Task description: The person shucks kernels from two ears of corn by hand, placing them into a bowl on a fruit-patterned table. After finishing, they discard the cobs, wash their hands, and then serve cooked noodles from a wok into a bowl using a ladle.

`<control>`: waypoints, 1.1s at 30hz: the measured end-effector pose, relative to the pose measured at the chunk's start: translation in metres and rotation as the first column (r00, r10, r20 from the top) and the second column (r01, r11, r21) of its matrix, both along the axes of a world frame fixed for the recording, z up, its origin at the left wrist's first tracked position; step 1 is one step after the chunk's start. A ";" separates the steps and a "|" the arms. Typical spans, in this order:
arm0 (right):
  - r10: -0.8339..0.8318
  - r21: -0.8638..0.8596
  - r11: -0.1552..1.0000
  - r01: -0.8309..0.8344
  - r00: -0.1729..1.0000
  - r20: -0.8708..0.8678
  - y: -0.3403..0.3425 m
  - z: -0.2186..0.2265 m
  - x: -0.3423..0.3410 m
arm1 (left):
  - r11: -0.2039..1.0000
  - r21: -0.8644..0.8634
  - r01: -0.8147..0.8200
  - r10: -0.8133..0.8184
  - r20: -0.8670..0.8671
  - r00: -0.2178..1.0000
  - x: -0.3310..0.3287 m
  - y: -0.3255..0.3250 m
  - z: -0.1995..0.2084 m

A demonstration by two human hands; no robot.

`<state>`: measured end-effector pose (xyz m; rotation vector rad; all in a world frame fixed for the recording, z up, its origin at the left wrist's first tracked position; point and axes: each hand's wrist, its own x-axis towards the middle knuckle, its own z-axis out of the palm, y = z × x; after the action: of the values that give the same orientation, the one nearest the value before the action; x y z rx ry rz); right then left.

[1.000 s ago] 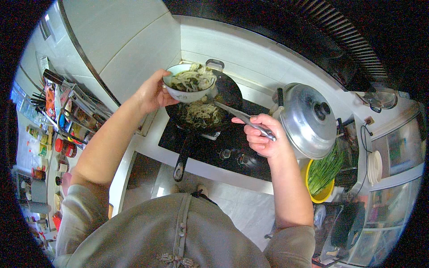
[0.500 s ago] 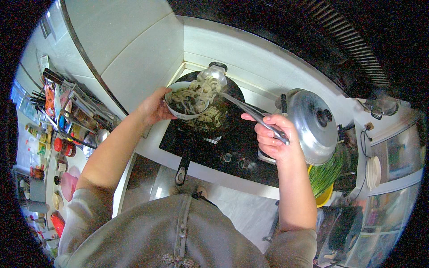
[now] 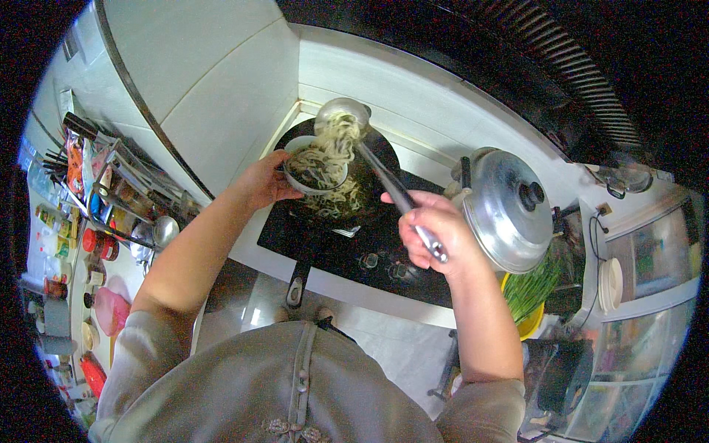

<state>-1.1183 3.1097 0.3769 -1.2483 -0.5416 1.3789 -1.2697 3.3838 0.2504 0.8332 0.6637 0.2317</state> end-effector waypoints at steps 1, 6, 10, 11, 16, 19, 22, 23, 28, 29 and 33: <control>0.027 -0.023 0.999 -0.026 0.997 0.066 0.000 0.000 -0.005 | 1.000 -0.012 -0.009 0.009 -0.001 1.000 0.001 0.001 -0.001; 0.331 -0.299 0.940 -0.165 0.651 0.683 -0.004 0.010 -0.038 | 0.980 -0.128 -0.154 0.162 0.057 0.985 0.006 -0.002 -0.011; 0.300 -0.284 0.953 -0.101 0.408 0.862 -0.011 0.028 -0.053 | 0.962 -0.187 -0.201 0.218 0.080 0.973 0.005 -0.006 -0.011; 0.272 -0.269 0.961 -0.065 0.397 0.877 -0.011 0.030 -0.054 | 0.959 -0.205 -0.197 0.220 0.096 0.971 0.004 -0.005 -0.013; -0.013 -0.082 0.993 0.087 0.757 0.654 -0.010 0.018 -0.038 | 0.969 -0.190 -0.159 0.197 0.201 0.960 0.001 -0.003 -0.022; -0.051 -0.094 0.989 0.114 0.863 0.503 -0.010 0.008 -0.023 | 0.971 -0.194 -0.138 0.174 0.183 0.967 0.003 -0.005 -0.017; -0.190 -0.097 0.972 0.214 0.958 0.213 -0.011 -0.009 -0.010 | 0.978 -0.173 -0.114 0.147 0.195 0.970 0.003 -0.005 -0.016; -0.189 -0.087 0.975 0.202 0.972 0.139 -0.012 -0.011 -0.009 | 0.978 -0.177 -0.107 0.144 0.211 0.967 0.003 -0.004 -0.016; -0.165 -0.055 0.984 0.167 0.986 0.036 -0.012 -0.009 -0.016 | 0.967 -0.183 -0.175 0.208 0.178 0.962 0.000 -0.001 -0.021; -0.159 -0.049 0.985 0.163 0.985 0.071 -0.011 -0.008 -0.020 | 0.969 -0.167 -0.180 0.207 0.161 0.965 -0.002 -0.001 -0.020; -0.024 -0.052 0.998 0.041 0.953 0.302 -0.011 0.001 -0.029 | 0.978 -0.123 -0.171 0.189 0.152 0.970 -0.003 -0.006 -0.013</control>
<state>-1.1474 3.0990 0.3774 -1.5212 -0.6910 1.1897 -1.2732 3.3777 0.2377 0.6420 0.5933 0.4201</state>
